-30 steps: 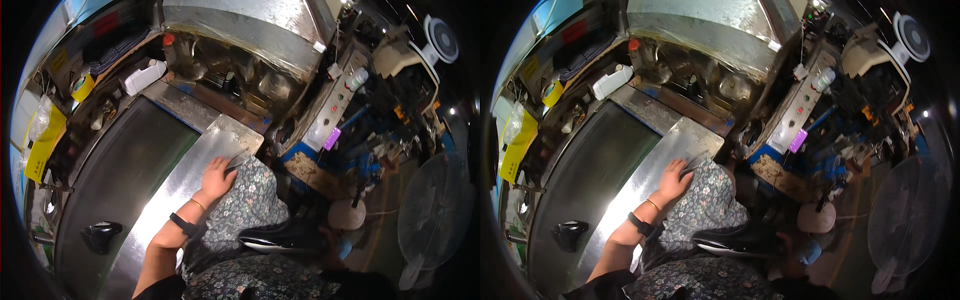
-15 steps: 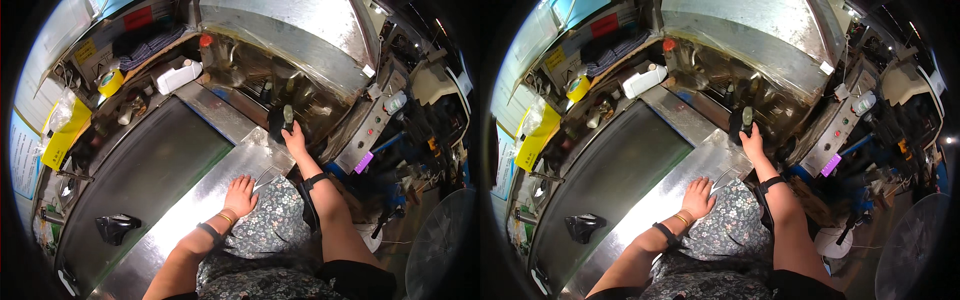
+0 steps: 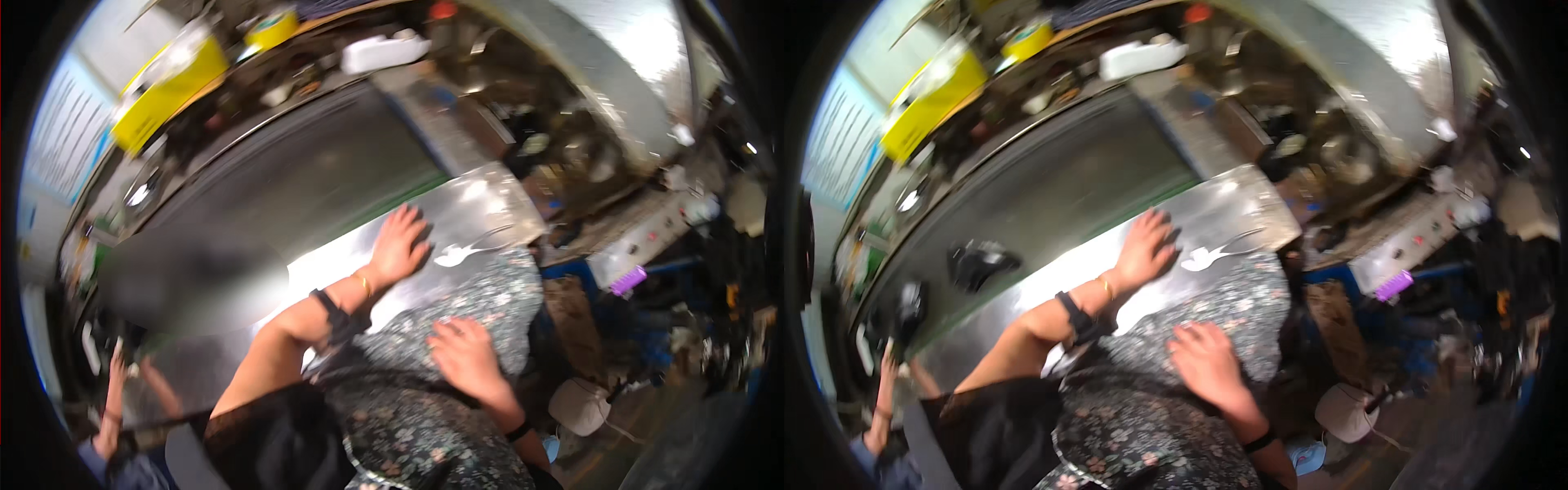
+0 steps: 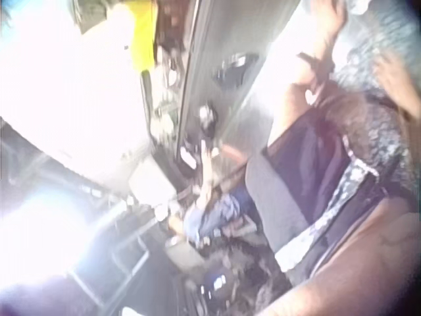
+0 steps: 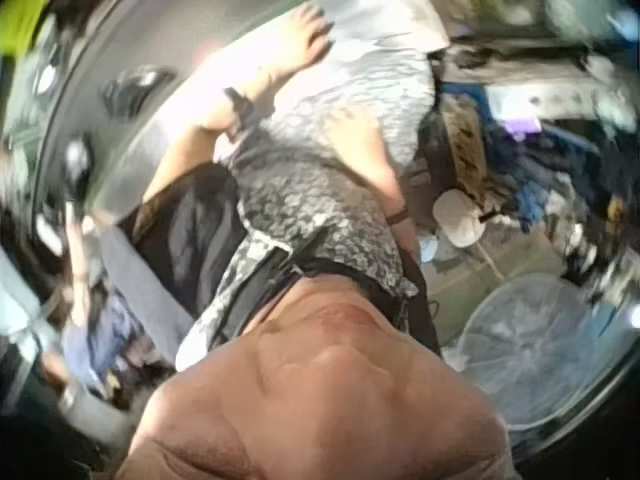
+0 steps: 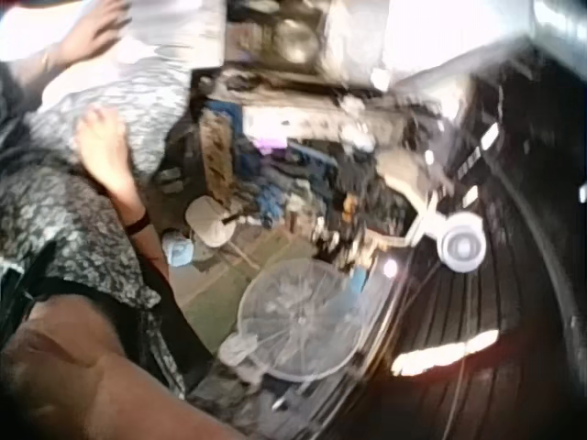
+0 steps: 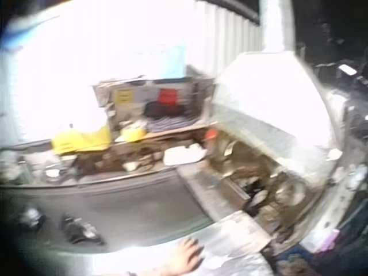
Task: Assembling shoe components using factory machinery and conveyor belts.
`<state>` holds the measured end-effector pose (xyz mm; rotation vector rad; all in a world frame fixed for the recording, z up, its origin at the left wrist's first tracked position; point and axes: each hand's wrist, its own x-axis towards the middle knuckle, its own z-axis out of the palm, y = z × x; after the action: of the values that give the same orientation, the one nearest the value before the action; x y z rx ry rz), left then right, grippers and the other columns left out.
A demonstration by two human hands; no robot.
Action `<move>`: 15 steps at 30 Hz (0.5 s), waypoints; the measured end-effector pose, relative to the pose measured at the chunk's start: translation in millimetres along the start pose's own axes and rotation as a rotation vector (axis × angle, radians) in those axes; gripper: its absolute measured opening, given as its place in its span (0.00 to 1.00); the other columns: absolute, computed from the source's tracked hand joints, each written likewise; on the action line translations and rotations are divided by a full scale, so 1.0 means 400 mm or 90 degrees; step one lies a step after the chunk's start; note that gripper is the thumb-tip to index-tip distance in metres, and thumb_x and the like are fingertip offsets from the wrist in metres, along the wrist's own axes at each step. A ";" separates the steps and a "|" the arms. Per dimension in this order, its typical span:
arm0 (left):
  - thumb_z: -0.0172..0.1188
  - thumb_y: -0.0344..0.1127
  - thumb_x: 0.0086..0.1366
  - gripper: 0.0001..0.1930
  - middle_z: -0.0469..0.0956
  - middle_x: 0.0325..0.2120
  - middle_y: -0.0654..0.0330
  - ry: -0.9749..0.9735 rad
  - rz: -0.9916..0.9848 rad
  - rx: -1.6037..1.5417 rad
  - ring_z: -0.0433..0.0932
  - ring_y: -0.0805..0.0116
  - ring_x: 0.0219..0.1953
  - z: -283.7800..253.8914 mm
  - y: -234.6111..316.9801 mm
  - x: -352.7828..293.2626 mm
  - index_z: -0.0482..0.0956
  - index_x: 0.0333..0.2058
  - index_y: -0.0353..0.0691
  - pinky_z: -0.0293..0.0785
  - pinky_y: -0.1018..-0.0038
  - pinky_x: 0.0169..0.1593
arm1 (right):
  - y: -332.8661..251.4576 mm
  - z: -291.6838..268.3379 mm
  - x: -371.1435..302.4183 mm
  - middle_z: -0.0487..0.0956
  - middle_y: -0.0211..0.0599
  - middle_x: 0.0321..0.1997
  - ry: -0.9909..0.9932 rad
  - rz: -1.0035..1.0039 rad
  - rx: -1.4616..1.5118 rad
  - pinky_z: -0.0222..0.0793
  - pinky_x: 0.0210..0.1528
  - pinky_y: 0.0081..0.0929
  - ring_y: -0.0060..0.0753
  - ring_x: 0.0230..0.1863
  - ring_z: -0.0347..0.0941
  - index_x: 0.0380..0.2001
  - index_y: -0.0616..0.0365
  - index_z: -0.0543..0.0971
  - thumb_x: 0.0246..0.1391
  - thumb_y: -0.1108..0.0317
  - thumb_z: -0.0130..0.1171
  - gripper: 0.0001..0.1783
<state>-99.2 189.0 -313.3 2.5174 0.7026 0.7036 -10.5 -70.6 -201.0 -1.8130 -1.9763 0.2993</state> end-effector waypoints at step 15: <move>0.68 0.37 0.50 0.56 0.63 0.59 0.41 0.646 -0.967 -0.161 0.68 0.51 0.60 -0.605 -0.547 -0.582 0.36 0.67 0.28 0.68 0.61 0.61 | -0.014 0.033 0.044 0.84 0.31 0.44 0.100 -0.009 0.082 0.63 0.54 0.37 0.39 0.48 0.75 0.34 0.53 0.85 0.49 0.66 0.64 0.08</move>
<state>-486.9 290.4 -320.6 0.6609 2.1826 1.1709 -22.2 -52.3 -207.1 -1.6881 -1.8182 0.2649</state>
